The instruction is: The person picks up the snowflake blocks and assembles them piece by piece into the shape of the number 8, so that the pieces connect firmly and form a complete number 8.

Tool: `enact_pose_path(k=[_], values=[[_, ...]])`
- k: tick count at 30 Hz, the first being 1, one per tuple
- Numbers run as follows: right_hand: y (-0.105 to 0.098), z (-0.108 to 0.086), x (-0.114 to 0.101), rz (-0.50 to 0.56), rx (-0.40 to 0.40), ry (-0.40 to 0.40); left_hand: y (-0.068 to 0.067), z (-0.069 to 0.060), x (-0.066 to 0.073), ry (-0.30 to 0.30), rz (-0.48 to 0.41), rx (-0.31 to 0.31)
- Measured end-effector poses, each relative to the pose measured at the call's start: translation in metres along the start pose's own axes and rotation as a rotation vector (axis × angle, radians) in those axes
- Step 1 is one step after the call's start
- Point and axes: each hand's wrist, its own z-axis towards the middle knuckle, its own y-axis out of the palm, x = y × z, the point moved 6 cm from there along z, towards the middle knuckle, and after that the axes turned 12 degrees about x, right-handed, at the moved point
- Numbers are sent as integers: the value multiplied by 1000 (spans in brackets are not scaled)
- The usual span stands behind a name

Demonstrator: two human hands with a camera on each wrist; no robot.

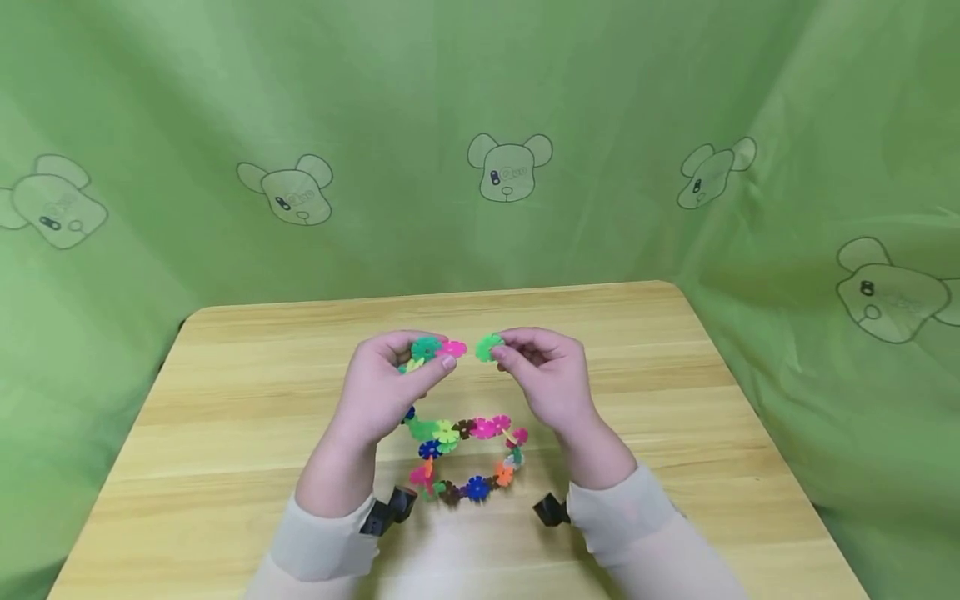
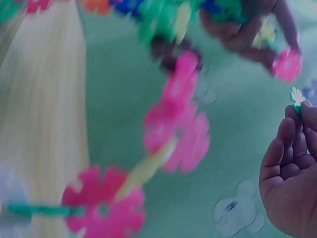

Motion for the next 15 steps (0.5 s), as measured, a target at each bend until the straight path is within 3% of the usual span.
enact_pose_path(k=[6, 15], values=[[8, -4, -20, 26, -28, -78, 3, -4, 7, 35, -22, -15], [12, -1, -31, -36, -23, -83, 6, -6, 13, 44, -57, -24]])
